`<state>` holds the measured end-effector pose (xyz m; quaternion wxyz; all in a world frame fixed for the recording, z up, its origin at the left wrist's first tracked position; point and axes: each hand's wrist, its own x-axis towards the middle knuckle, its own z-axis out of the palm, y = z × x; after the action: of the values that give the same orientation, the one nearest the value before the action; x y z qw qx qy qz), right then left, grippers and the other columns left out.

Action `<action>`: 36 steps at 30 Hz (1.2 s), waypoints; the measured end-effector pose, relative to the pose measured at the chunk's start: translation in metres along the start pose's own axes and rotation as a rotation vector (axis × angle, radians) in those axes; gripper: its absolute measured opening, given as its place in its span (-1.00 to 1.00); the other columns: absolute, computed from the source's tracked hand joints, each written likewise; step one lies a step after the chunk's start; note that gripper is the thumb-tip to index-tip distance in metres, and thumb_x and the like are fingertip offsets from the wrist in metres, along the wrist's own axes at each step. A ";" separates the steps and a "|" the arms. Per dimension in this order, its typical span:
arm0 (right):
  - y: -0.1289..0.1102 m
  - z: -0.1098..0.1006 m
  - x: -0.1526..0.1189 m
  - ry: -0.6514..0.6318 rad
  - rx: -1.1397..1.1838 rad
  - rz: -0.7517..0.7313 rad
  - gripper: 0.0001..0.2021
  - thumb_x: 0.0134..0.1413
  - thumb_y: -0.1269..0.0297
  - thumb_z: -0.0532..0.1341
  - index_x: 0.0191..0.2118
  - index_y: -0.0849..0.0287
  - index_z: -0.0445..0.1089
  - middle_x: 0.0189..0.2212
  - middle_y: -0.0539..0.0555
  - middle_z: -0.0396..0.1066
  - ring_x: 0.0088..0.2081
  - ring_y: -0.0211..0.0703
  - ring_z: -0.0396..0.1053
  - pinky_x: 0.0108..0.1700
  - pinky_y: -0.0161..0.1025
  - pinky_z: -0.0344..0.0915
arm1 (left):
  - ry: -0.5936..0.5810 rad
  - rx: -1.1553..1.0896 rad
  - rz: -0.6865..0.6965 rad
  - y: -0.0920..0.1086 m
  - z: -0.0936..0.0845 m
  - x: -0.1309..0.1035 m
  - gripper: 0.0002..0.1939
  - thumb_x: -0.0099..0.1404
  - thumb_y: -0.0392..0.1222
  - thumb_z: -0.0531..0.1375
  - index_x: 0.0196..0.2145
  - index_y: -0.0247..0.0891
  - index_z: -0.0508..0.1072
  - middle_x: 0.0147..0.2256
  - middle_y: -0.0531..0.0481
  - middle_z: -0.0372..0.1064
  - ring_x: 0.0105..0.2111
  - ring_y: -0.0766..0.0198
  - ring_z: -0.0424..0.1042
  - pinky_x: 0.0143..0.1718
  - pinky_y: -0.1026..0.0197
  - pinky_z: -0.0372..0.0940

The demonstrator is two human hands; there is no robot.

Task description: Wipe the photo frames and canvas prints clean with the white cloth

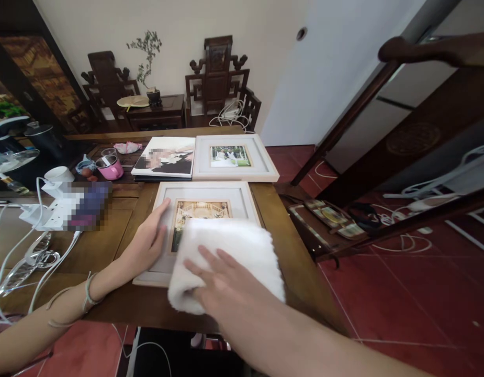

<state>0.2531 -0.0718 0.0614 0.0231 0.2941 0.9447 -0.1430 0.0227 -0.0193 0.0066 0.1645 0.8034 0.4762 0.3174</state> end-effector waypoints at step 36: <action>0.108 -0.030 0.061 0.111 -0.450 0.152 -0.47 -0.05 0.72 0.05 -0.01 0.19 0.47 0.21 0.13 0.23 0.29 0.18 0.01 0.24 0.25 -0.04 | 0.006 0.014 0.151 -0.018 0.004 -0.002 -0.44 0.13 -0.59 -0.08 0.00 -0.28 0.42 0.04 -0.16 0.42 0.19 0.11 0.26 0.18 -0.15 0.22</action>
<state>0.2641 0.0549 0.0544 0.0467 0.3592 0.9278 0.0896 0.0122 -0.0124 -0.0073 0.1333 0.8372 0.4168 0.3280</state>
